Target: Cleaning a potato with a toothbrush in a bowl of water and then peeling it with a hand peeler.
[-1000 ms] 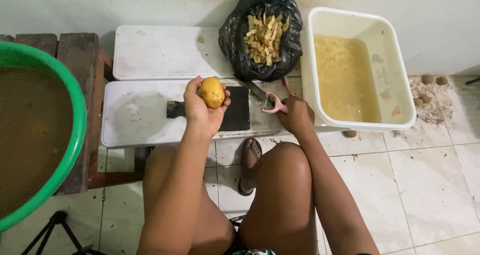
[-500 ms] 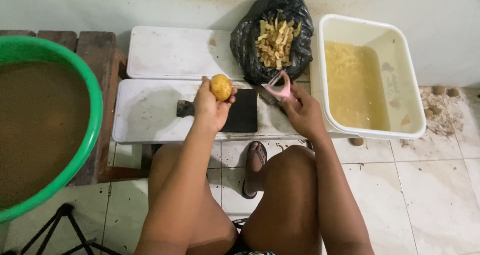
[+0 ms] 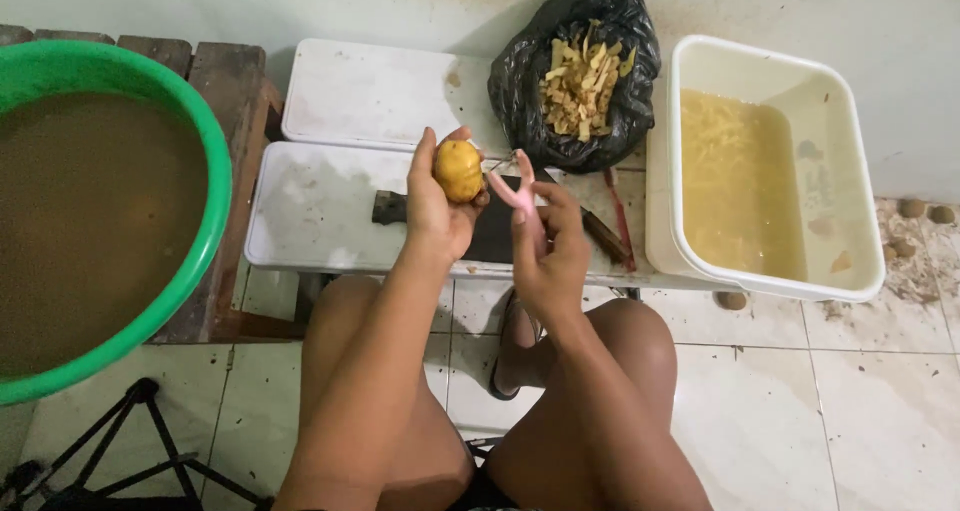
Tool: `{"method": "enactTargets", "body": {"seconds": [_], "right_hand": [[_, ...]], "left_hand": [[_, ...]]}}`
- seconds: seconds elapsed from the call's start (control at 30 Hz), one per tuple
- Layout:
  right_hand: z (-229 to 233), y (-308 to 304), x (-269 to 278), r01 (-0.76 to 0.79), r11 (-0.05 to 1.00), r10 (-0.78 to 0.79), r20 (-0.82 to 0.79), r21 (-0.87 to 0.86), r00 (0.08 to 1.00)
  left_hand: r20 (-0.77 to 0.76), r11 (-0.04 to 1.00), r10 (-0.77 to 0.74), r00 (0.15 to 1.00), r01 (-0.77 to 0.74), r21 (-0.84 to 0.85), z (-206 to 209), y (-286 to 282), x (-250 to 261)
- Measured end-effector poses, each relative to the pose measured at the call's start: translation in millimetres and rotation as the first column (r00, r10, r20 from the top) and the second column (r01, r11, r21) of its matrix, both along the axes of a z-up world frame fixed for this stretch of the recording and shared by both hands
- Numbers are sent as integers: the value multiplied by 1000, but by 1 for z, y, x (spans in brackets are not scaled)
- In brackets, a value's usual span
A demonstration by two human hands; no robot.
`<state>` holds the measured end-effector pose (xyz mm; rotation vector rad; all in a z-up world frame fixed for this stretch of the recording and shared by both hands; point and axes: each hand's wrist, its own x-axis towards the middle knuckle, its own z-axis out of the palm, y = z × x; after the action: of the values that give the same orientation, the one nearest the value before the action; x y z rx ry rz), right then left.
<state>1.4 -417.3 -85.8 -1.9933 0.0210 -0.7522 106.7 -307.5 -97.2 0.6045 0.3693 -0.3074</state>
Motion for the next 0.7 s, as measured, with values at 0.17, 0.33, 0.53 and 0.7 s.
{"method": "enactTargets", "body": {"seconds": [0.17,0.33,0.53,0.7], "right_hand": [[-23,-14,3,-15,1000,16,-14,25,1000],[-18,-4,1,-54,999,54,-2,9,999],[-25,3,5,33,991,-18,122,-128,992],[-26,2,8,43,979,-3,198,-200,980]], "left_hand": [[-22,1000,4,1000,-3,14,-12,0,6],[-6,998,26,1000,-26,62,-15,-8,9],[-12,982,146,989,-144,121,-18,-25,1],[-35,942,256,966,-241,235,-35,-28,10]]}}
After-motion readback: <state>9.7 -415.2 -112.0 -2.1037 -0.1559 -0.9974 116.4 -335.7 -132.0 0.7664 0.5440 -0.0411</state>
